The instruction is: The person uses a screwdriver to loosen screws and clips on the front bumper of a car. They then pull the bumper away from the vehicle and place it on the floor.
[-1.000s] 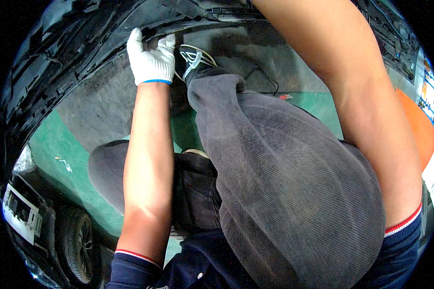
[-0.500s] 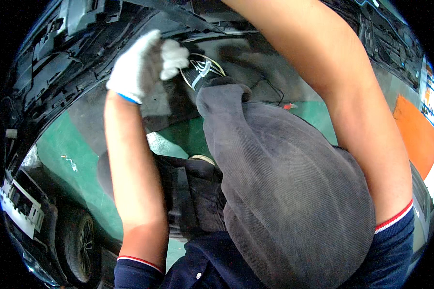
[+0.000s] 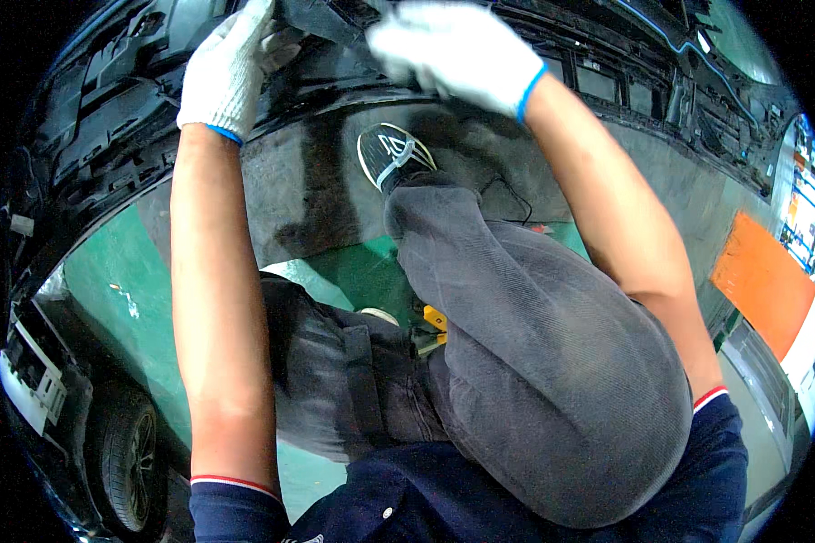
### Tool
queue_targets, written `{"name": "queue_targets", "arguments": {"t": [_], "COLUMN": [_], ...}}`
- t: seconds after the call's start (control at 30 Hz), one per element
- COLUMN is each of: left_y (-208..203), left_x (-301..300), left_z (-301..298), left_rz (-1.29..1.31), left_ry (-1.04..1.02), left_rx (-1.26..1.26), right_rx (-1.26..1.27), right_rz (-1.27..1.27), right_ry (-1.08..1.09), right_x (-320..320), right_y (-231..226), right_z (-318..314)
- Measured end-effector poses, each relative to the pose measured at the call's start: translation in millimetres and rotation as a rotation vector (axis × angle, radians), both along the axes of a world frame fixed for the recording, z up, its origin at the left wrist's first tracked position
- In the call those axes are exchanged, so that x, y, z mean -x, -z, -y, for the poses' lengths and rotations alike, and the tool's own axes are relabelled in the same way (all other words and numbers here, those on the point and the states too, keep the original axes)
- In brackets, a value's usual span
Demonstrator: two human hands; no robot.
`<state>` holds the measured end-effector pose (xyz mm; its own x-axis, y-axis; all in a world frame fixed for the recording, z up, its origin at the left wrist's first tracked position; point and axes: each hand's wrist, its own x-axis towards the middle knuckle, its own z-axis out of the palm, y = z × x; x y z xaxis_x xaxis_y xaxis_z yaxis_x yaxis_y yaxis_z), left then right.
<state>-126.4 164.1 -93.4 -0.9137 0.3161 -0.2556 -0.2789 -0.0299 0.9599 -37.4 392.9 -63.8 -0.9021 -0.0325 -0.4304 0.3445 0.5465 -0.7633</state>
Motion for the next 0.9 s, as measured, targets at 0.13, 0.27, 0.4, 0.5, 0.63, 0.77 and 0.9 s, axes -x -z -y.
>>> {"name": "queue_targets", "arguments": {"t": [0.13,0.27,0.4,0.5,0.63,0.77,0.9], "left_y": [8,15,22,26,28,32,36], "left_x": [4,4,1,1,2,0,-5], "left_z": [0,12,19,18,17,17,24], "left_rz": [0.282,0.267,0.257,0.273,0.307,0.339,0.369], "left_ry": [-0.077,-0.019,-0.042,-0.062,-0.07,-0.082,-0.108], "left_rx": [-0.226,-0.281,-0.268,-0.294,-0.297,-0.34,-0.303], "right_rx": [-0.341,-0.395,-0.222,-0.124,-0.101,-0.203,-0.237], "right_rz": [0.296,0.333,0.39,0.305,0.347,0.21,0.183], "right_ry": [-0.459,-0.533,-0.436,-0.415,-0.289,-0.282,-0.335], "right_x": [-27,-25,-13,-3,0,-10,-5], "right_y": [27,33,16,-2,5,47,51], "right_z": [-1,1,-4,-21,-31,-5,1]}}
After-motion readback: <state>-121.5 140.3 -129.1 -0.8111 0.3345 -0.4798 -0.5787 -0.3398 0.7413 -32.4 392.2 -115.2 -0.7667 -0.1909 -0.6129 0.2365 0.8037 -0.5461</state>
